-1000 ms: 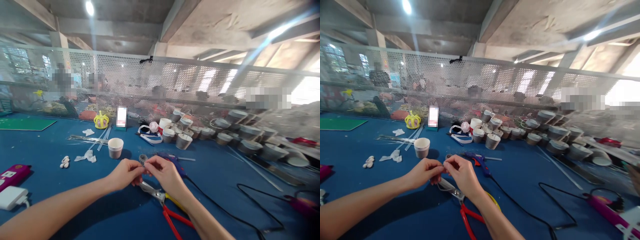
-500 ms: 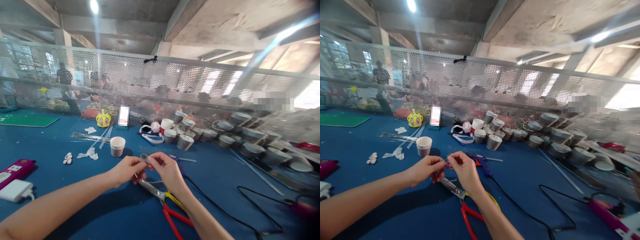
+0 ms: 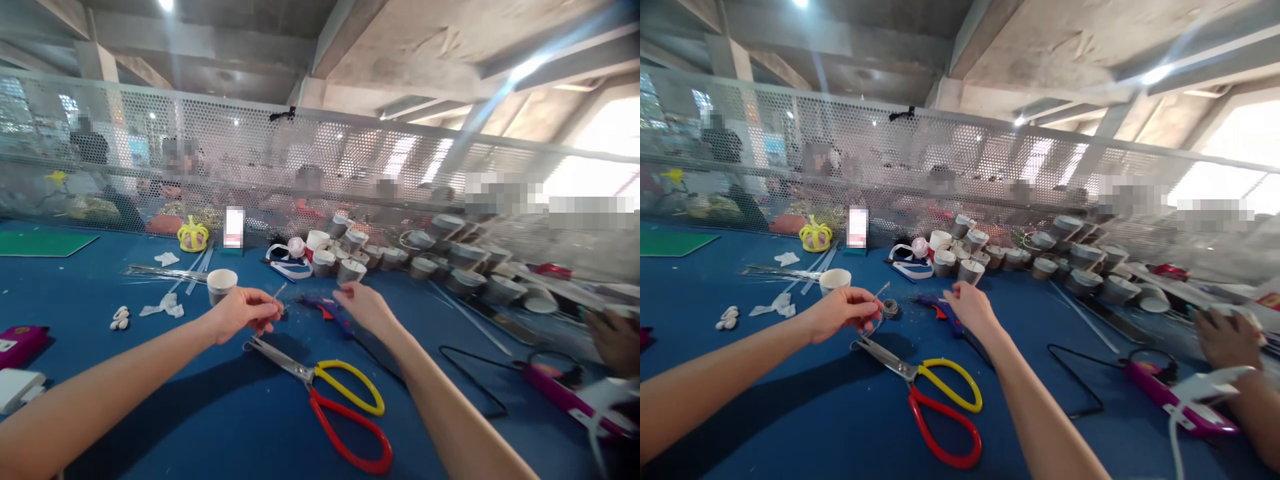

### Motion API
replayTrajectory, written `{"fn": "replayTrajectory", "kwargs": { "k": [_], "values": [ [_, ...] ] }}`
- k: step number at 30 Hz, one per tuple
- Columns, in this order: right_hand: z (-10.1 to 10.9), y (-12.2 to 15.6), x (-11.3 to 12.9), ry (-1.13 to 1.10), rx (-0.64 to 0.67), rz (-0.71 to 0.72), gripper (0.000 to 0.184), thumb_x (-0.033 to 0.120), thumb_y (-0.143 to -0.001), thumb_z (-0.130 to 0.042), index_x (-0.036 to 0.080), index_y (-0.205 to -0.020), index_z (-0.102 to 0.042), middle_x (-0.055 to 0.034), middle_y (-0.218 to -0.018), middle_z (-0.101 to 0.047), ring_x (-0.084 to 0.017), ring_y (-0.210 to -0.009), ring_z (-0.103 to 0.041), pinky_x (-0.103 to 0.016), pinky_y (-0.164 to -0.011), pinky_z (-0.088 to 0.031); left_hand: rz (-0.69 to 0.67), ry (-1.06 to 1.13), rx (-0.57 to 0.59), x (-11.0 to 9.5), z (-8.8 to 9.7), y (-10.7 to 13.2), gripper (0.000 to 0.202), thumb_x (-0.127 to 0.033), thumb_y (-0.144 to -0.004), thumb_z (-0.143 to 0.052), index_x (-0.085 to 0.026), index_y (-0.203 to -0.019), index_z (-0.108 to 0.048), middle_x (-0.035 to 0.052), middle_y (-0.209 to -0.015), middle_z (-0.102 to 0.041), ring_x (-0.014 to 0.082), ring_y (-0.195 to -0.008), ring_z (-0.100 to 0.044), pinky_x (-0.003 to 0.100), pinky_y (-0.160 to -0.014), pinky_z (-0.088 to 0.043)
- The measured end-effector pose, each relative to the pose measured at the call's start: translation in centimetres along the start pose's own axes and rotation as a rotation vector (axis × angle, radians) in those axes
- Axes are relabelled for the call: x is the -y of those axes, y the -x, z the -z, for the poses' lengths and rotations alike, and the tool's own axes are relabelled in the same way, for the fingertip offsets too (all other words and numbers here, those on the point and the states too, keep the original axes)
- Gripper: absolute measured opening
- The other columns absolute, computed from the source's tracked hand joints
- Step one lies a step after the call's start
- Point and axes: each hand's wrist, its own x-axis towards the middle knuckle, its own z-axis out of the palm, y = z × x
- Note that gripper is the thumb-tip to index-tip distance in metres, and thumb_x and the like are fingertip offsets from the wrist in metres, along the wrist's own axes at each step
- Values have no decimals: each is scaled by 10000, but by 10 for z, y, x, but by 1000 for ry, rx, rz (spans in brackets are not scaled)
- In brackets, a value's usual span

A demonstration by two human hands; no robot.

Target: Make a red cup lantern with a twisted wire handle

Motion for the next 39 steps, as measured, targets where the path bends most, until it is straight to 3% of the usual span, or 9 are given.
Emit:
{"fn": "replayTrajectory", "kwargs": {
  "k": [4, 9, 11, 15, 19, 21, 26, 32, 39],
  "values": [
    [-21, 0, -21, 88, 106, -45, 252, 187, -522, -686, 183, -393, -470, -55, -488, -570, -256, -619, -602, -307, -558, -416, -10, -58, -16, 0, -2, -4, 223, -289, -623, -674, -104, -730, -612, 4, -641, -596, 73, -511, -540, 214, -500, -403],
    [-38, -1, -29, 41, 83, -82, 153, 87, -555, -616, 177, -495, -507, -54, -554, -585, -234, -686, -603, -279, -577, -414, -39, -85, -23, 0, -4, 1, 226, -323, -706, -598, -99, -694, -613, 7, -632, -583, 71, -539, -528, 225, -554, -430],
    [-36, -1, -28, -26, 75, -110, 98, 88, -585, -591, 160, -633, -544, -54, -580, -596, -222, -646, -603, -283, -550, -421, -52, -105, -25, 1, -2, 3, 229, -329, -711, -592, -103, -716, -622, 11, -637, -586, 73, -544, -526, 222, -546, -429],
    [-18, 9, -10, -231, 101, -109, 213, 191, -697, -541, 138, -900, -510, -49, -692, -627, -154, -560, -597, -259, -507, -455, -82, -179, -40, 5, 2, 4, 239, -334, -719, -578, -112, -783, -641, 30, -681, -610, 75, -534, -521, 203, -489, -406],
    [3, 29, 21, -695, 241, -96, 229, 339, -659, -629, 141, -733, -541, -4, -551, -574, -105, -465, -529, -220, -450, -430, -101, -240, -55, 12, 1, 5, 236, -324, -728, -556, -117, -800, -644, 20, -653, -602, 70, -500, -502, 197, -465, -386],
    [7, 40, 33, -678, 292, -51, 276, 397, -675, -612, 128, -648, -555, -16, -522, -571, -90, -432, -496, -200, -403, -392, -127, -263, -76, 17, 1, 6, 235, -322, -729, -550, -111, -776, -644, 18, -622, -588, 70, -488, -487, 198, -461, -378],
    [-3, 64, 39, -630, 268, 77, 316, 433, -693, -587, 135, -786, -629, -30, -548, -613, -113, -430, -516, -231, -431, -446, -207, -351, -126, 30, 7, 9, 243, -326, -761, -512, -125, -758, -649, 33, -701, -603, 61, -485, -468, 195, -456, -373],
    [-18, 74, 19, -406, 150, 150, 246, 434, -695, -585, 209, -623, -649, -11, -491, -601, -147, -425, -563, -246, -427, -479, -270, -510, -160, 33, 14, 9, 246, -322, -782, -502, -137, -787, -664, 49, -730, -619, 87, -556, -488, 195, -500, -397],
    [-16, 74, -7, -179, 147, 344, 189, 393, -666, -616, 268, -789, -688, -51, -799, -698, -250, -733, -651, -324, -658, -535, -311, -590, -175, 33, 16, 7, 234, -310, -791, -501, -149, -773, -670, 52, -746, -645, 88, -558, -502, 194, -521, -396]
  ]
}}
